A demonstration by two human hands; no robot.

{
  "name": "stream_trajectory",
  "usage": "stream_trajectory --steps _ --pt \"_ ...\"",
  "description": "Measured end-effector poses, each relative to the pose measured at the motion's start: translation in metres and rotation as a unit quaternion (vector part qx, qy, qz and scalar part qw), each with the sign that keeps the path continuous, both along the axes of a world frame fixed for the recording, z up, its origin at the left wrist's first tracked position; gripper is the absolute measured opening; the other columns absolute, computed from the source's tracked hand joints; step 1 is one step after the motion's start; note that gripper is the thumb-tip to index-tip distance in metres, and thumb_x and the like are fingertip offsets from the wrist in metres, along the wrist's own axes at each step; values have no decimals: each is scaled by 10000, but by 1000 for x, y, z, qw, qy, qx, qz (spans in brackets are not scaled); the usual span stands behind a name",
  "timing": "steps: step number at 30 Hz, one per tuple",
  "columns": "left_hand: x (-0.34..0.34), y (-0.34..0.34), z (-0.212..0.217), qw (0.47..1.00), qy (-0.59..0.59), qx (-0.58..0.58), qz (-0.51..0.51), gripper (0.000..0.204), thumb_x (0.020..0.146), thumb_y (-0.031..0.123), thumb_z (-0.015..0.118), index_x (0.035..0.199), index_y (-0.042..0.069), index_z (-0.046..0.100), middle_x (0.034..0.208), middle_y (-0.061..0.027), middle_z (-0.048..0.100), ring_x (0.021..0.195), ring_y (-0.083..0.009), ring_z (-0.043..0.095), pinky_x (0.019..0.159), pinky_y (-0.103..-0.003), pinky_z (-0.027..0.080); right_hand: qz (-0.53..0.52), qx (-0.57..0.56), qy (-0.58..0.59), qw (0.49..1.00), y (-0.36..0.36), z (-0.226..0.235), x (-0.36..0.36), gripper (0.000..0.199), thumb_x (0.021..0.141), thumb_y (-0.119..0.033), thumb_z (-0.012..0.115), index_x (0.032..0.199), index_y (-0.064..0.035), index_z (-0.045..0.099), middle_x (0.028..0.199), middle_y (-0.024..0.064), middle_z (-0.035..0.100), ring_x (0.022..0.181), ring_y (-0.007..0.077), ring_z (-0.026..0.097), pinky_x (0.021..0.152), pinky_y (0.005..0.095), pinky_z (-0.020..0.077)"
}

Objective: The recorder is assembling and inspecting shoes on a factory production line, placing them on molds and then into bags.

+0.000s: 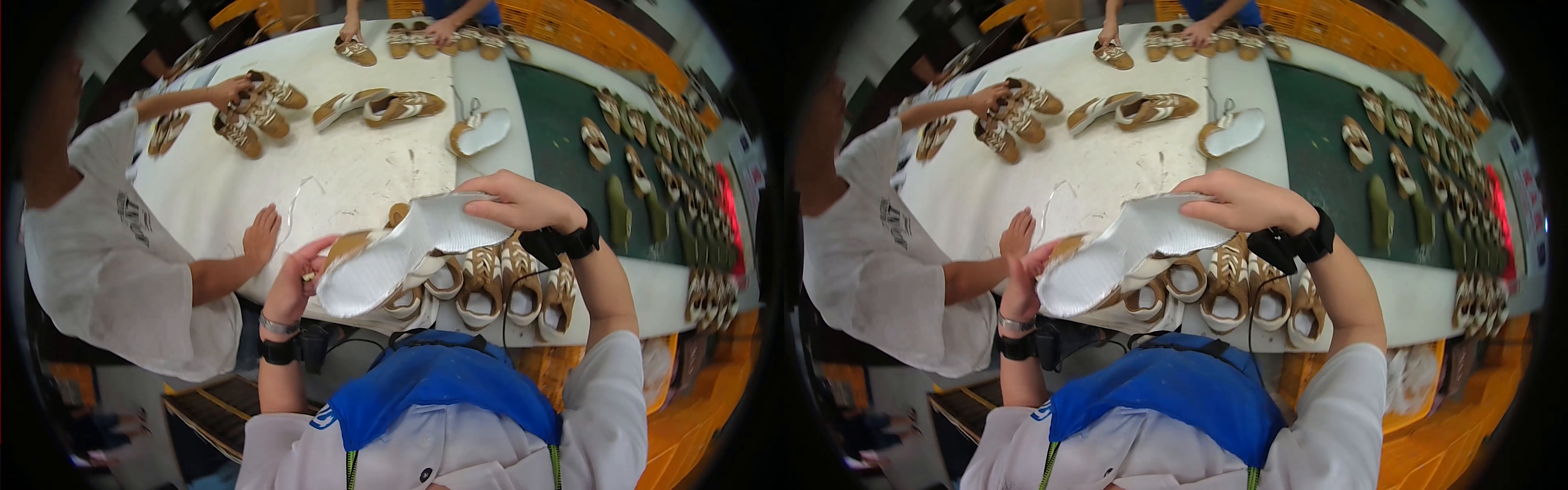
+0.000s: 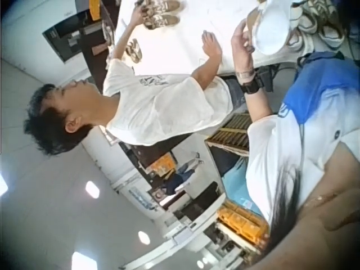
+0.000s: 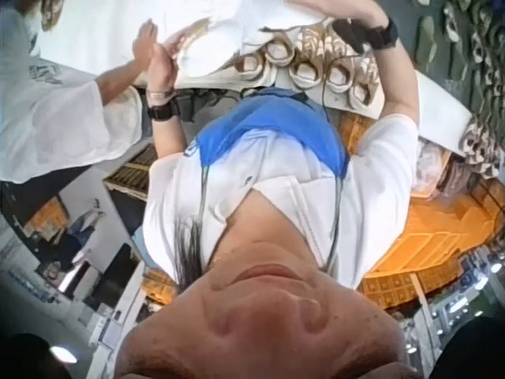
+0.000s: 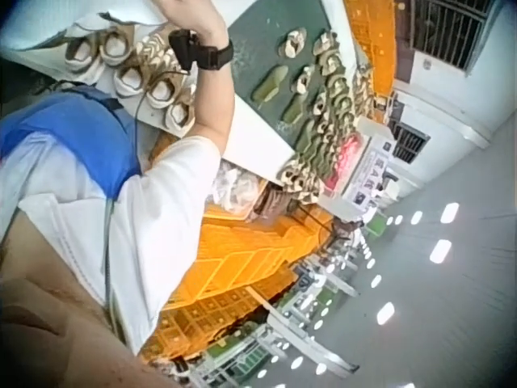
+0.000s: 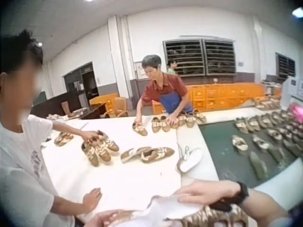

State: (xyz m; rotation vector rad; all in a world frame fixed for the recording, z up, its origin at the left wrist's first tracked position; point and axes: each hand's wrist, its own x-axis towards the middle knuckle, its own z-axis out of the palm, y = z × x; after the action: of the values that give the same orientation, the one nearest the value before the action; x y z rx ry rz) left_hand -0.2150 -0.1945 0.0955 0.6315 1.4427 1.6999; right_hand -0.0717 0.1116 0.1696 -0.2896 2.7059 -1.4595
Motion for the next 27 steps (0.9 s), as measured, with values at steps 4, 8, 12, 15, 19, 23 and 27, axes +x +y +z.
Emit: stream_trajectory --steps 4,8,12,15,19,23,27 --pt "30 2 21 986 95 -52 -127 808 735 611 535 1187 -50 427 1026 -45 556 934 -94 499 833 -238 391 20 20 0 1000 7 2 25 276 870 -212 490 983 36 533 778 117 590 688 150 529 637 280 435" --pt "55 2 24 991 36 -47 -116 906 628 617 634 1172 -75 422 1075 -66 541 957 -113 511 830 -241 399 9 21 14 1000 17 13 47 301 873 -232 494 966 51 536 779 72 589 697 95 504 633 247 437" --pt "64 9 15 992 8 -59 -107 932 572 568 666 1176 -93 406 1079 -106 544 959 -154 535 832 -263 416 33 -151 -29 988 22 19 85 312 821 -185 575 993 75 556 852 65 608 738 78 534 660 209 449" --pt "66 18 7 990 -24 -68 -125 899 584 546 658 1162 -97 415 1065 -116 550 958 -170 541 822 -268 426 20 -230 -37 972 23 8 105 356 795 -162 603 1048 83 550 900 88 619 772 85 564 664 207 459" --pt "74 37 2 993 2 -43 -110 813 598 493 657 1132 -84 448 1052 -102 557 943 -161 541 824 -262 419 -6 -248 -1 969 44 -17 113 365 801 -202 603 1064 46 547 910 48 611 786 66 547 706 209 450" --pt "75 64 8 982 152 -51 -97 777 613 478 636 1144 -60 456 1068 -95 546 960 -151 526 846 -248 389 -166 -242 29 955 70 -47 105 338 786 -164 607 1071 8 543 904 39 606 764 83 546 713 203 440" --pt "67 65 6 872 459 -164 48 558 580 297 727 1007 -2 526 688 -10 503 630 -91 485 562 -230 396 -337 -89 67 935 76 -78 112 318 821 -113 535 1119 -7 507 911 63 600 746 88 529 693 220 448"
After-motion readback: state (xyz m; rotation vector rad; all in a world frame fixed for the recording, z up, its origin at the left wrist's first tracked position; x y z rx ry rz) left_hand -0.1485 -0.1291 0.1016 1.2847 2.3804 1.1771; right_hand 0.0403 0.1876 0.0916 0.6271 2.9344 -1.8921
